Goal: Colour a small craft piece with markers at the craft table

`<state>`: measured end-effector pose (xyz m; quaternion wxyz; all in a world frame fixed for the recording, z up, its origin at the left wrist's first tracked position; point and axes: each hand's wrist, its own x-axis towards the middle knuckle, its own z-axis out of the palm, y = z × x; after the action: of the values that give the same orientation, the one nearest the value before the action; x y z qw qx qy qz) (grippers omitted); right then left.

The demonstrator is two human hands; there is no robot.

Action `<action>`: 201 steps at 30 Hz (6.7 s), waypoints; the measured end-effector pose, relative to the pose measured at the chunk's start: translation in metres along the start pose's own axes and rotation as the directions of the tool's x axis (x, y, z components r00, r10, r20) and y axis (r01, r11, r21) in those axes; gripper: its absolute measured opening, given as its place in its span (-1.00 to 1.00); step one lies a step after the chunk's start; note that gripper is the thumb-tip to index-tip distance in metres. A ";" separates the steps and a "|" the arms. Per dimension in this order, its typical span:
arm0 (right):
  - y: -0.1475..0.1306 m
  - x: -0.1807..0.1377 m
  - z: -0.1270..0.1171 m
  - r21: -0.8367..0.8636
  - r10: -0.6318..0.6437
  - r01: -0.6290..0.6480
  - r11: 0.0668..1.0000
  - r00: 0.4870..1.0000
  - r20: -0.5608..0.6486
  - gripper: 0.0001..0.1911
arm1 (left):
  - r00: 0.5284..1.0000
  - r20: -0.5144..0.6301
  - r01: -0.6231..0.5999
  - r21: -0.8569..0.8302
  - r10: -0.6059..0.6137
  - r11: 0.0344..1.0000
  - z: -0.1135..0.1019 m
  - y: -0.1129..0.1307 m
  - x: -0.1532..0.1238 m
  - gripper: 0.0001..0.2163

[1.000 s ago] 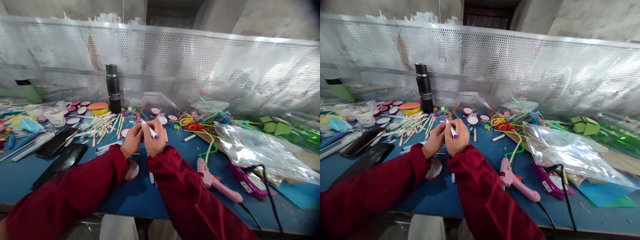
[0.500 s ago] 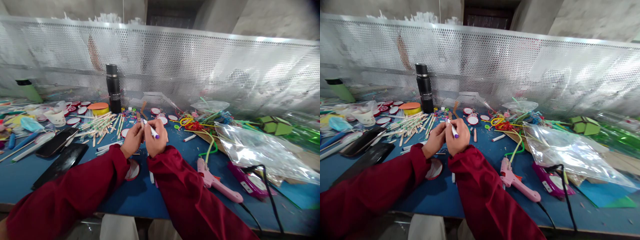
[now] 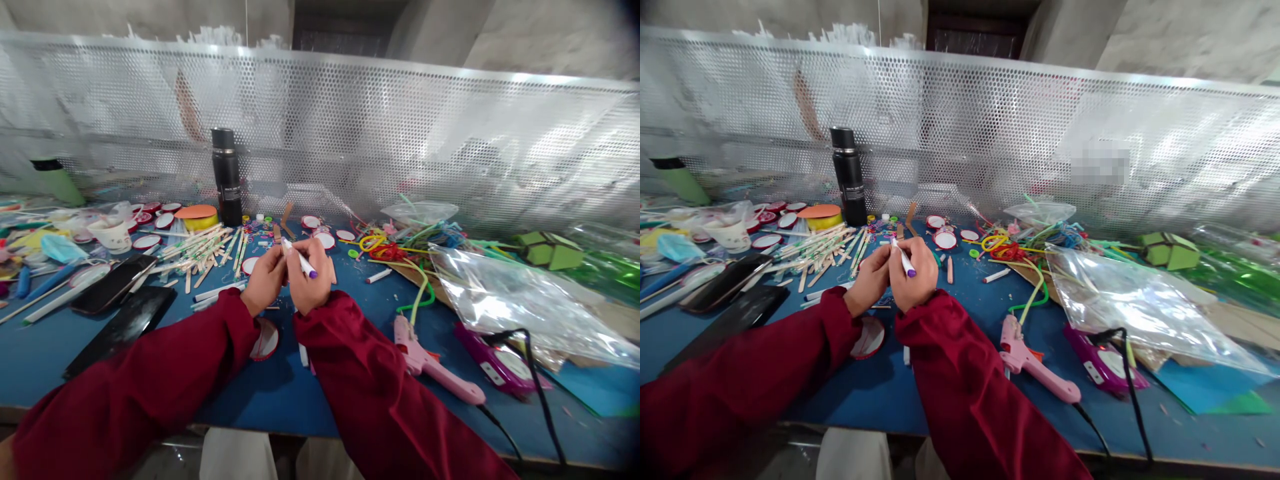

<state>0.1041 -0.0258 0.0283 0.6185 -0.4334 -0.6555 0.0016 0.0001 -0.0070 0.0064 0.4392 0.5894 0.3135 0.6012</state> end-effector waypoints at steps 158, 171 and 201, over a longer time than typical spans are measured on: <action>0.000 -0.002 0.002 -0.014 -0.021 0.020 1.000 0.999 -0.045 -0.89 | 1.000 -0.013 0.011 -0.046 -0.012 0.999 -0.001 0.003 0.002 -0.67; -0.001 -0.001 0.002 -0.022 -0.008 0.007 1.000 0.999 -0.047 -0.90 | 0.999 -0.006 0.035 -0.070 -0.036 0.997 0.001 0.005 0.001 -0.65; 0.001 -0.002 0.004 0.001 -0.006 0.006 1.000 1.000 -0.031 -0.90 | 1.000 0.002 0.005 -0.049 -0.005 0.999 0.000 0.003 0.001 -0.68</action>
<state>0.1014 -0.0247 0.0252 0.6287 -0.4311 -0.6471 -0.0063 -0.0003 -0.0072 0.0092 0.4552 0.5783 0.2998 0.6071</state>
